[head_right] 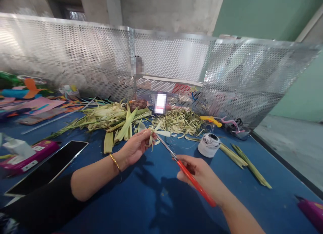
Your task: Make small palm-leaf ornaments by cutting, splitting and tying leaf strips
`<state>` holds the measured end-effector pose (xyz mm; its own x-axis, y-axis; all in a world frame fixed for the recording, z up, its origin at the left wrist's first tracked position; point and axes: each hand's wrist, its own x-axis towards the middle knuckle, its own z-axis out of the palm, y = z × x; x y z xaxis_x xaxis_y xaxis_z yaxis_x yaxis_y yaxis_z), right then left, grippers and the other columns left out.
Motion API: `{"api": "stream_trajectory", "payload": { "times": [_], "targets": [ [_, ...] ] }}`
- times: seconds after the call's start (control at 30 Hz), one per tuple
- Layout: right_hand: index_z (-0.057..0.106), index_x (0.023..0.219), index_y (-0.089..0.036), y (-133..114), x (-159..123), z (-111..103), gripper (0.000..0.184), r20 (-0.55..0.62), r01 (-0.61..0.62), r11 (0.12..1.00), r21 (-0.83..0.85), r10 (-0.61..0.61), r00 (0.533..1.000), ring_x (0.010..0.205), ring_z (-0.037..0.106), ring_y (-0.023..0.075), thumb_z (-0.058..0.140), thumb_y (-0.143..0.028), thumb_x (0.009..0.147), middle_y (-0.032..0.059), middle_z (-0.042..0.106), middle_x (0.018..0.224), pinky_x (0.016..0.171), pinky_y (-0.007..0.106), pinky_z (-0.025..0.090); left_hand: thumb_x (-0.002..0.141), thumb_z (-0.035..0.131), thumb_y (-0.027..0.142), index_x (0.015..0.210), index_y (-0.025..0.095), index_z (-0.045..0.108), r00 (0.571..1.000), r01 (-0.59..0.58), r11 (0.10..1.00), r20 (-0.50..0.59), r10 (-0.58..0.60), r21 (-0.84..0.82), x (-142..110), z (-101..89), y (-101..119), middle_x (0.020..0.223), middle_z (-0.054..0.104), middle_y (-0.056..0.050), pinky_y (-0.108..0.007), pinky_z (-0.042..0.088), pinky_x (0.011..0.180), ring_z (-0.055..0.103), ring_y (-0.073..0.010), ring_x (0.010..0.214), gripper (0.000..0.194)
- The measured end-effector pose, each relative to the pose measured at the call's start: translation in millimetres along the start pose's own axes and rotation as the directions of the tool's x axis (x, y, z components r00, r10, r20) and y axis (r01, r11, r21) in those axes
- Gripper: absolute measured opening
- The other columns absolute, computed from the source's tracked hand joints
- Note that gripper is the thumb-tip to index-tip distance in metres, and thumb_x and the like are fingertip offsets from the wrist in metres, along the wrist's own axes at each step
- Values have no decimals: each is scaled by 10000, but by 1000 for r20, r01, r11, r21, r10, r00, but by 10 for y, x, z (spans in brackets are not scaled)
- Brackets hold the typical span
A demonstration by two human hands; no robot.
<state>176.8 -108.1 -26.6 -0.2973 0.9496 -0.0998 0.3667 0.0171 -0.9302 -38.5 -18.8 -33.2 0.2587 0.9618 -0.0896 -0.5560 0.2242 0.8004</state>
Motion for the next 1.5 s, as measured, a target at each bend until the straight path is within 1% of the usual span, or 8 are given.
{"api": "stream_trajectory", "payload": {
  "times": [0.17,0.37,0.53,0.7,0.83,1.17,1.33,1.5],
  "targets": [
    [610,1129,-172,3,50,23,580,-76,-73,986,-149,62,995,600,405,123,707,-501,661,-26,457,673,538,238,364,833,601,165,790,145,600,999,26,998,-37,-28,-51,-21,19,10,715,636,-6,-189,500,600,590,-74,603,47],
    [597,1152,-229,84,77,-7,508,-136,-68,973,-220,38,990,649,470,153,677,-460,707,-9,514,729,600,256,421,822,622,193,810,141,620,998,48,999,-43,-49,-15,-18,11,-32,796,682,-47,-220,527,665,639,-109,700,53],
    [617,1112,-246,69,71,-17,445,-137,-68,959,-274,31,990,674,516,173,677,-434,712,2,567,760,617,270,455,817,630,210,822,139,631,997,53,999,-54,-53,-5,-24,19,-31,789,694,-50,-220,535,663,645,-109,688,71],
    [584,1192,-232,20,47,-11,531,-154,-55,941,-334,3,988,731,567,192,683,-428,708,18,625,842,685,294,487,819,621,204,823,132,629,995,43,999,-94,-44,-14,-12,25,-15,769,695,-53,-225,542,659,653,-115,680,72],
    [555,1230,-221,25,46,-21,565,-171,-36,933,-358,-28,985,790,589,209,674,-431,719,40,647,925,751,323,493,810,631,206,821,131,629,996,44,999,-81,-44,-7,-19,25,-20,776,700,-60,-224,541,656,659,-121,689,76],
    [647,1112,-233,-22,53,-15,405,-169,25,952,-305,-80,982,892,623,250,656,-409,747,37,682,953,768,320,498,784,665,219,766,135,633,1000,15,999,-13,-14,52,-16,16,-51,782,706,-71,-223,537,676,670,-136,747,91],
    [683,999,-227,-4,57,-21,333,-175,25,950,-312,-83,981,806,620,231,652,-437,742,22,681,886,657,277,483,794,653,198,771,141,626,1000,20,999,-20,-19,43,-9,10,-61,781,698,-59,-210,533,660,661,-121,722,68],
    [690,939,-220,-28,30,-7,312,-194,8,937,-349,-81,978,802,598,224,640,-466,752,18,674,874,635,268,463,803,640,169,771,136,615,999,30,1000,-14,-30,7,-9,19,-55,772,687,-50,-204,531,630,661,-118,690,52]
  ]
}}
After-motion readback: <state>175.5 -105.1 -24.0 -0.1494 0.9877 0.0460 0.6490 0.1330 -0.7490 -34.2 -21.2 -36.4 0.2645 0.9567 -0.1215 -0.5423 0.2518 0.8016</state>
